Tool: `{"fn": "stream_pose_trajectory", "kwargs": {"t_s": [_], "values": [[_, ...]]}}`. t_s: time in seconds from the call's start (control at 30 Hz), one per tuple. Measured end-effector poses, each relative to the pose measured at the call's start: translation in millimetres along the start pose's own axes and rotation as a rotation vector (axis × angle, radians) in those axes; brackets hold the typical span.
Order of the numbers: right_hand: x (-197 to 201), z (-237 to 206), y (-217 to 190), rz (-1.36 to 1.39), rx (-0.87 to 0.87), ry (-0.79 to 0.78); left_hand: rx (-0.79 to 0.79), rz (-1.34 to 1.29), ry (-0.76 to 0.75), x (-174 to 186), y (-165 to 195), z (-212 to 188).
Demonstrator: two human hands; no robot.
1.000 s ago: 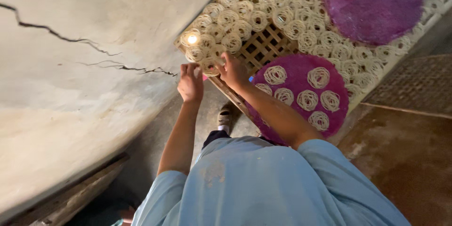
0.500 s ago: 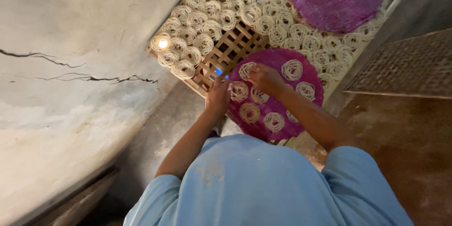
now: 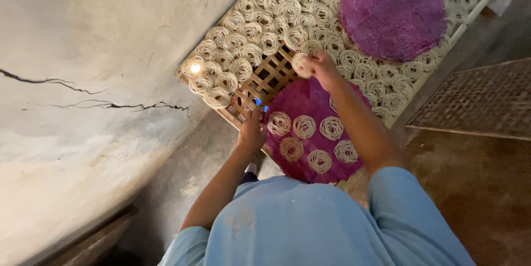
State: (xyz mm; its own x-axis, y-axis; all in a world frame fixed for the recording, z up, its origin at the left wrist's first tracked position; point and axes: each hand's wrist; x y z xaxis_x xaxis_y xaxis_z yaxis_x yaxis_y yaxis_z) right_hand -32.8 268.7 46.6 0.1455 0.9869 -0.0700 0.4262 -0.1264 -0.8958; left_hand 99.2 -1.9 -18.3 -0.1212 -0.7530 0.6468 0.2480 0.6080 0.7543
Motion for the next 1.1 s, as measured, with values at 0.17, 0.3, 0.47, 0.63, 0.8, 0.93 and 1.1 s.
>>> {"fn": "stream_pose_trajectory", "kwargs": {"t_s": [0.17,0.3,0.47,0.63,0.8,0.93,1.1], "values": [[-48,24,-12,0.06,0.116,0.063,0.226,-0.262,-0.093,-2,0,7],[-63,29,-2,-0.431,0.433,0.214,0.135,-0.285,-0.029,-4,-2,8],[-69,24,8,-0.879,0.81,0.442,-0.013,-0.053,-0.038,-11,-2,5],[-62,-9,7,-1.078,0.987,0.485,0.105,-0.513,-0.098,-11,-10,7],[-68,-118,47,-0.61,0.503,0.187,0.615,-1.255,-0.281,-1,-23,3],[-94,-165,76,-0.468,0.45,0.057,0.479,-1.228,-0.259,13,-24,-5],[-102,-143,92,-0.102,0.288,-0.046,0.305,-1.051,-0.17,60,-34,-5]]}}
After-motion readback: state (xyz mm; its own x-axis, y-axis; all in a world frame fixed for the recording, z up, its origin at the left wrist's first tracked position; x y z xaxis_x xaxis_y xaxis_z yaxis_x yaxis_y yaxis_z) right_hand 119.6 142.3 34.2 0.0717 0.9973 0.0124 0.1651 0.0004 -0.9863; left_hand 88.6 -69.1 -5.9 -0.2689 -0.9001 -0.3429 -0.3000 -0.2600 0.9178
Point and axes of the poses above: each hand's wrist, its own z-axis towards the middle knuckle, its own x-axis out of the back of the hand, y = z × x, and after that the axes turned 2 degrees about -x, right-handed
